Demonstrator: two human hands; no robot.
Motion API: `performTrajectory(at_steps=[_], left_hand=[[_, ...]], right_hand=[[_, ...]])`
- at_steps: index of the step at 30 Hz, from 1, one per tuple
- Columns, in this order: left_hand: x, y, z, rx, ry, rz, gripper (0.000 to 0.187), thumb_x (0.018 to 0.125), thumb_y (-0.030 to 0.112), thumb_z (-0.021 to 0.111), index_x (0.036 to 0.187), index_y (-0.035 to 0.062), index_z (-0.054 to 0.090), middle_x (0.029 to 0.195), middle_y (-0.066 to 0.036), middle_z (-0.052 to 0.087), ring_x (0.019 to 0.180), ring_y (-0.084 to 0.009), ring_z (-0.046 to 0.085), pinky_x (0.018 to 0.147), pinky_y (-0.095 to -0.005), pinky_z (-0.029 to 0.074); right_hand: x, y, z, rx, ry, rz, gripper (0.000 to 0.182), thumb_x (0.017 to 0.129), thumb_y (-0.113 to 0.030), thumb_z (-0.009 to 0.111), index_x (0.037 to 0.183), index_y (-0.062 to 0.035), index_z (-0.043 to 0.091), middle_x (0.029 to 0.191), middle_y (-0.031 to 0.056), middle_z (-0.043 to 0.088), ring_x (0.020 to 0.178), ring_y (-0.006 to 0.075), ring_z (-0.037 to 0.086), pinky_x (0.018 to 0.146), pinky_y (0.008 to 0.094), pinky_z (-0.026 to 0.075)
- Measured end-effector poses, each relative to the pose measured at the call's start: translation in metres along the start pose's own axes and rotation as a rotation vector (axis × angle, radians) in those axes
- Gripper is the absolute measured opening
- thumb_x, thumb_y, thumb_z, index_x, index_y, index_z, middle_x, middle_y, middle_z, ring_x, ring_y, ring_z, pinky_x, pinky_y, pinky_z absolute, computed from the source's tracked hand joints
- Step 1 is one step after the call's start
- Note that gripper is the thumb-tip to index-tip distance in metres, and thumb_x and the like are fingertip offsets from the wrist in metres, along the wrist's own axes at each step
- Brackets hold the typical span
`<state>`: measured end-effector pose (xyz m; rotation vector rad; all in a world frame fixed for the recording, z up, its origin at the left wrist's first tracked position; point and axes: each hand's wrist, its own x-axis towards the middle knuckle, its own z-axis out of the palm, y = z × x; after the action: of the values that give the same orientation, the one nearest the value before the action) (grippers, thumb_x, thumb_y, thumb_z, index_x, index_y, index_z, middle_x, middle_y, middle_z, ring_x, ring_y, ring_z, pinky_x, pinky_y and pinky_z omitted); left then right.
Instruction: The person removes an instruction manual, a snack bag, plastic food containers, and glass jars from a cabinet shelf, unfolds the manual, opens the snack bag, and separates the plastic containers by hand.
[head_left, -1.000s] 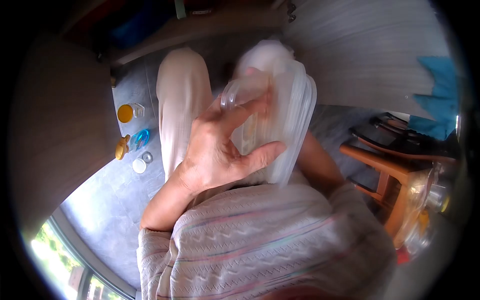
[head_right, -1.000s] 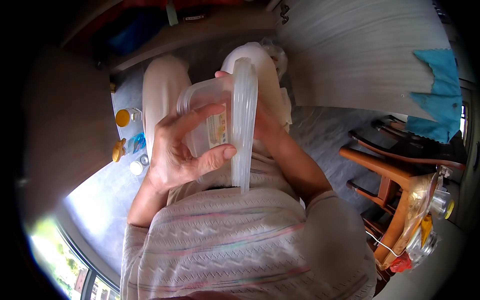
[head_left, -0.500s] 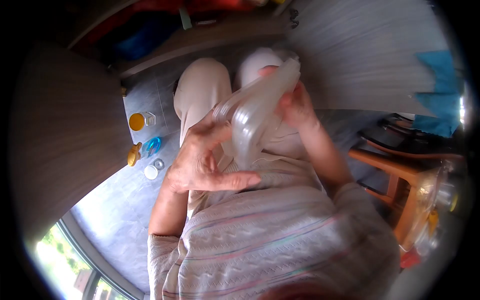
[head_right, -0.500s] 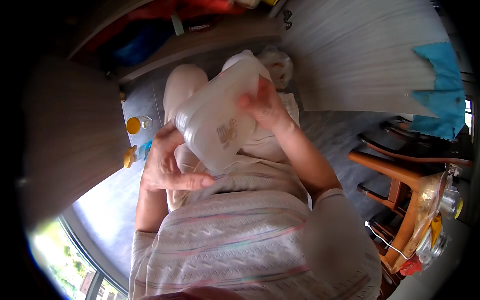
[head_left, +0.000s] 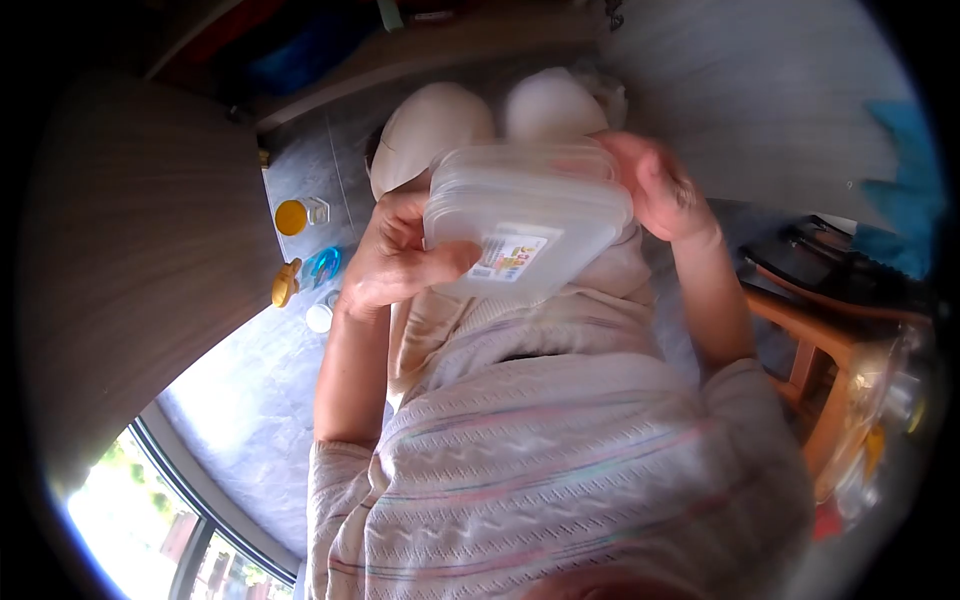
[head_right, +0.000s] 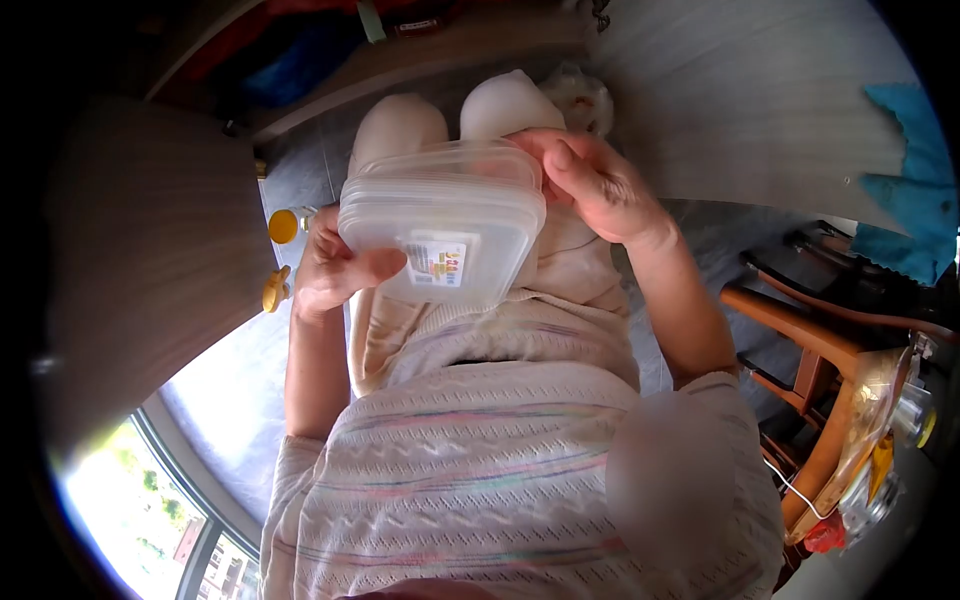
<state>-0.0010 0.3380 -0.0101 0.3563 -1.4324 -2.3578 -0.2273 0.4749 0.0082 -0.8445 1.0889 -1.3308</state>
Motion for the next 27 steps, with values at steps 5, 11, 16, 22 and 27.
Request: performTrajectory(at_steps=[5,11,16,22,27], left_hand=[[-0.005,-0.023,-0.021,-0.241,0.145,-0.045,0.031,0.056,-0.005,0.064,0.086,0.0018,0.064,0.092,-0.007,0.062,0.083,-0.0159,0.058,0.079,-0.0272,0.044],[0.0,-0.03,-0.044,-0.585,0.204,-0.056,0.05,0.059,0.002,0.051,0.108,-0.0013,0.054,0.101,-0.012,0.061,0.094,-0.0249,0.058,0.087,-0.0343,0.044],[0.0,-0.033,-0.04,-0.593,0.252,-0.126,0.053,0.059,0.005,0.053,0.112,-0.0013,0.052,0.104,-0.012,0.06,0.096,-0.0257,0.057,0.088,-0.0351,0.043],[-0.004,-0.031,-0.042,-0.625,0.312,-0.111,0.053,0.059,0.005,0.053,0.112,-0.0027,0.051,0.104,-0.013,0.06,0.096,-0.0262,0.058,0.089,-0.0357,0.043],[-0.014,-0.024,-0.051,-0.685,0.405,-0.067,0.052,0.062,0.006,0.054,0.113,-0.004,0.049,0.105,-0.014,0.059,0.097,-0.0279,0.057,0.09,-0.0378,0.043]], right_hand=[[0.003,-0.002,0.007,-0.131,0.142,0.017,0.028,0.088,-0.024,0.054,0.099,0.0005,0.059,0.078,0.0008,0.059,0.065,0.0057,0.054,0.054,0.0191,0.045],[0.01,-0.003,0.006,-0.253,0.349,0.031,0.018,0.088,-0.019,0.054,0.086,-0.0013,0.057,0.071,0.0025,0.059,0.058,0.0078,0.056,0.044,0.0201,0.044],[0.008,0.004,0.004,-0.286,0.423,0.028,0.022,0.085,-0.023,0.059,0.078,-0.0019,0.056,0.064,0.0006,0.057,0.053,0.0053,0.052,0.042,0.019,0.04],[0.01,0.006,-0.003,-0.646,0.478,0.044,0.029,0.082,-0.03,0.061,0.086,-0.0019,0.058,0.069,0.0034,0.06,0.054,0.0084,0.053,0.048,0.0221,0.042],[0.012,0.007,-0.021,-1.012,0.584,-0.239,0.037,0.081,-0.033,0.061,0.104,-0.0043,0.057,0.083,0.0049,0.063,0.063,0.0095,0.055,0.056,0.0247,0.046]])
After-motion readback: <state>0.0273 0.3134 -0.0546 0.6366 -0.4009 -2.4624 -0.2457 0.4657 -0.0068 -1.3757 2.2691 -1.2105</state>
